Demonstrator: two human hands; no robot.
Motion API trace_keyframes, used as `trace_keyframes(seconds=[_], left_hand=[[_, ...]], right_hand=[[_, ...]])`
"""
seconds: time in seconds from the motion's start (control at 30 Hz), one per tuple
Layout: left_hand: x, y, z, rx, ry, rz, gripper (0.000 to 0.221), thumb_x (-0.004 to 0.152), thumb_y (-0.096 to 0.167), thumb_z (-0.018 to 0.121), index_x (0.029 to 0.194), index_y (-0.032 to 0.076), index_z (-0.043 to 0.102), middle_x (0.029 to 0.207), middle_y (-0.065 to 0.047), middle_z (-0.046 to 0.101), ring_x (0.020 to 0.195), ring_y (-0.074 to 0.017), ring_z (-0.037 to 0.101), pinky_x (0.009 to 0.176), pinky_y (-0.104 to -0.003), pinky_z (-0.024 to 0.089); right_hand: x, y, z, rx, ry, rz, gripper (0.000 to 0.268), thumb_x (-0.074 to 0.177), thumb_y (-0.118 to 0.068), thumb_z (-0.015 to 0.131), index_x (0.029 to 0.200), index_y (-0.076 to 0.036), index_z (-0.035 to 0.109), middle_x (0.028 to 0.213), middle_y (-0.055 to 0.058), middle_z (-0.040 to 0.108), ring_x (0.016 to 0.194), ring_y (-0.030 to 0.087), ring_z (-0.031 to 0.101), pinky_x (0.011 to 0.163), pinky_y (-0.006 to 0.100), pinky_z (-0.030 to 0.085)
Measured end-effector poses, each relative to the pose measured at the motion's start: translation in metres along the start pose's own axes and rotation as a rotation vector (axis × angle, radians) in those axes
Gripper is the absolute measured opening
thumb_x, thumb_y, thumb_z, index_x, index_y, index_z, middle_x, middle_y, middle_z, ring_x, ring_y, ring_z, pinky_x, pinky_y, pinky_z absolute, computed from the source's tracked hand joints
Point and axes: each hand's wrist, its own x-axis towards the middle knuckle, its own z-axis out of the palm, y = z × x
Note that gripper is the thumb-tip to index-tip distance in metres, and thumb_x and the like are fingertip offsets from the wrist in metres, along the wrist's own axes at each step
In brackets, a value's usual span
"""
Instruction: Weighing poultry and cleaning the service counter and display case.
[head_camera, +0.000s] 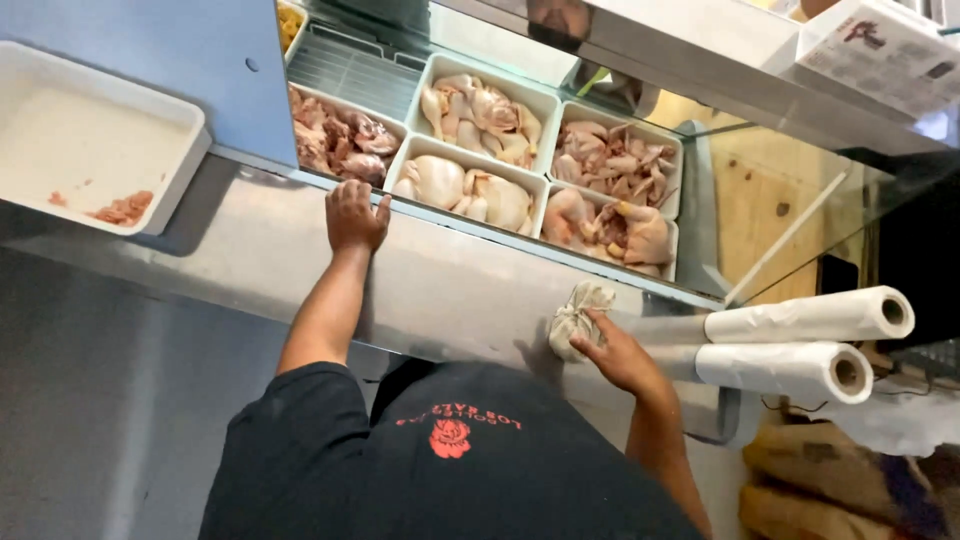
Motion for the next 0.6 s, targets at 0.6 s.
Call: trace_keyframes(seconds=[0.6], left_hand=[[0.003,0.012,-0.019,0.038,-0.04,-0.039,0.048,0.099,0.055,0.062,0.107,0.01,0.073,0.115,-0.017,0.068,0.12,-0.0369,0.065,0.102,-0.052,0.047]], right_hand=[[-0.024,-0.025,-0.01,0.036,0.121,-0.179,0.072,0.098,-0.042,0.073,0.161,-0.018,0.049,0.163,0.029,0.044,0.153,0.045,0.04,0.128,0.056,0.034]])
